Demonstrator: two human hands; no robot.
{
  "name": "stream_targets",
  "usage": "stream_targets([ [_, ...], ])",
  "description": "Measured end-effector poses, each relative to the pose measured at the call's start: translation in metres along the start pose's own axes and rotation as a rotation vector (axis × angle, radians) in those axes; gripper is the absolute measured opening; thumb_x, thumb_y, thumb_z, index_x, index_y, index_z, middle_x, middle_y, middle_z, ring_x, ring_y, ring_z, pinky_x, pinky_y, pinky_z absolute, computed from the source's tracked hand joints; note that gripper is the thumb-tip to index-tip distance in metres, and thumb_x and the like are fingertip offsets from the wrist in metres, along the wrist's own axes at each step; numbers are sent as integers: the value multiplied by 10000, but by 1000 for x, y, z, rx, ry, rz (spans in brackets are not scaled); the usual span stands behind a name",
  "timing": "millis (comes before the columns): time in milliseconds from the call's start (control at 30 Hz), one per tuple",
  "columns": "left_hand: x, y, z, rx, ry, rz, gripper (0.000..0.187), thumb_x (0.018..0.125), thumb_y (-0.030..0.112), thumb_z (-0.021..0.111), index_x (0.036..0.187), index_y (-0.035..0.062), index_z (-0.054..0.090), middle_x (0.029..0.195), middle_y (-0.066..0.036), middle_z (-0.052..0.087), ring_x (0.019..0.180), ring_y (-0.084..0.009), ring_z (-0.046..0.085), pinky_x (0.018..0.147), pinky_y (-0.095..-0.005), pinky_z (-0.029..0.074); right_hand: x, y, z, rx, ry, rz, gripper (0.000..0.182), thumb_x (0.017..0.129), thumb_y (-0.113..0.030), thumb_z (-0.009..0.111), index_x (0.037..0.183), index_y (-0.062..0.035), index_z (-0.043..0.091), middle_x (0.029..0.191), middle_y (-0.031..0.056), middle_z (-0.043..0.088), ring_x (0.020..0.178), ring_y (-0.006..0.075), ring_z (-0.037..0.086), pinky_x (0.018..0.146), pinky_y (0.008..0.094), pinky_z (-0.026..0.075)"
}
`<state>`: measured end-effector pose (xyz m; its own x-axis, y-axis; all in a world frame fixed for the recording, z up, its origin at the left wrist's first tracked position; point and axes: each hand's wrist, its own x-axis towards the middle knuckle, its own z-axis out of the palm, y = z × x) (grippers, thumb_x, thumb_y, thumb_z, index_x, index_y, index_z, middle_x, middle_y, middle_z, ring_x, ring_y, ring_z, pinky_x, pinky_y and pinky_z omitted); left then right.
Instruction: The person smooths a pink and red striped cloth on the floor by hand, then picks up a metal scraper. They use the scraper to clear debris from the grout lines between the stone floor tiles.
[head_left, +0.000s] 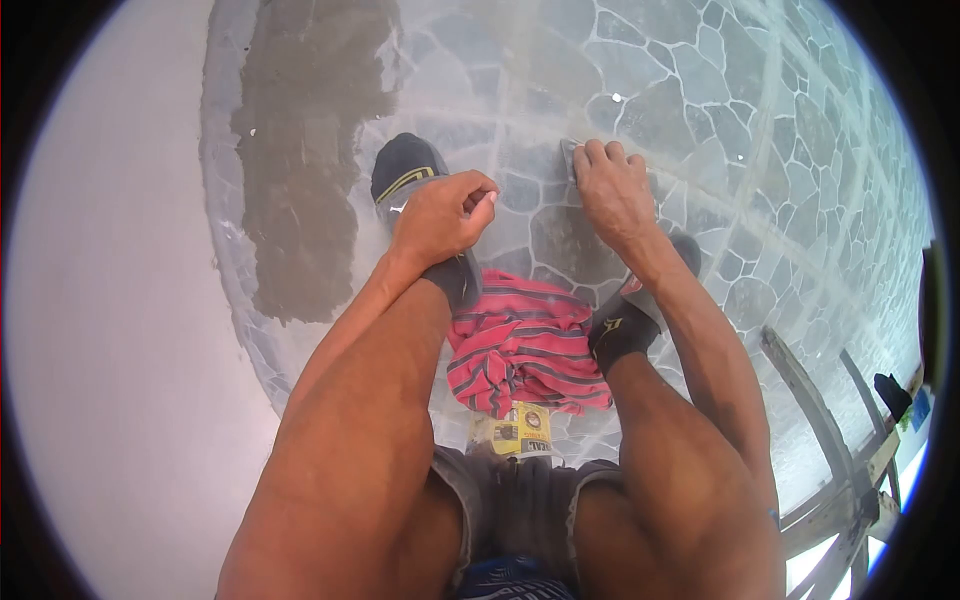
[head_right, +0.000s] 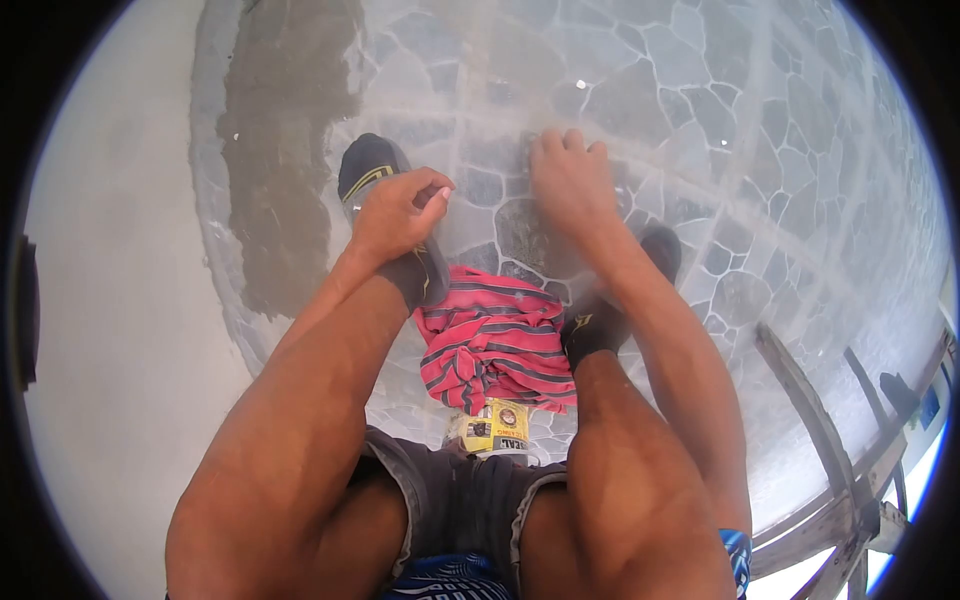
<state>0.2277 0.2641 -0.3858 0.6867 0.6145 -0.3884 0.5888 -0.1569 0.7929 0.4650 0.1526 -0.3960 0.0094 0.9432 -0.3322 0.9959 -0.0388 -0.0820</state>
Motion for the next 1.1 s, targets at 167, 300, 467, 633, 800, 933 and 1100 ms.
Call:
stream_targets([
  [167,0,-3,2,-44,38,39,107,912,148,691,966,64,731,812,-93,738,718,-239,705,674,-354,544,-33,-19,7,-18,-6,-54,342,872,-125,625,1195,-14,632,1081,106,608,1052,278,611,838,412,489],
  [300,-1,0,2,-12,39,54,109,912,152,696,964,63,730,801,-96,732,713,-246,704,673,-362,544,-9,-14,8,23,20,-61,409,864,-118,626,1251,15,624,1089,113,608,1051,279,609,850,419,493],
  [467,6,-4,0,-42,60,89,110,914,151,688,959,60,729,804,-106,734,711,-270,703,673,-382,543,-25,-24,21,36,217,-133,198,839,-107,607,1022,-39,645,980,109,584,968,295,573,825,425,452],
  [633,-1,0,2,-14,15,48,117,914,152,681,959,56,729,816,-118,738,724,-287,712,678,-387,548,4,-20,12,-44,91,-104,319,882,-121,611,1177,-2,633,1041,104,592,986,267,594,842,404,495],
  [800,0,0,-1,-82,50,65,126,911,156,676,963,54,729,823,-124,739,741,-288,723,683,-387,555,-5,-28,14,-39,171,-154,308,870,-126,621,1154,-8,646,1009,100,593,959,264,597,813,394,494],
  [933,1,-4,1,-37,24,54,124,916,153,680,973,55,730,832,-120,742,738,-277,723,690,-380,558,15,-32,18,-19,135,-127,241,862,-129,627,1076,-24,665,1003,111,607,955,291,602,797,431,472],
  [1100,0,-6,0,-85,59,72,112,926,143,688,979,52,727,832,-110,746,712,-248,715,683,-362,551,-4,-37,23,-7,213,-201,141,855,-138,635,962,-55,674,979,105,607,939,289,597,773,434,452],
])
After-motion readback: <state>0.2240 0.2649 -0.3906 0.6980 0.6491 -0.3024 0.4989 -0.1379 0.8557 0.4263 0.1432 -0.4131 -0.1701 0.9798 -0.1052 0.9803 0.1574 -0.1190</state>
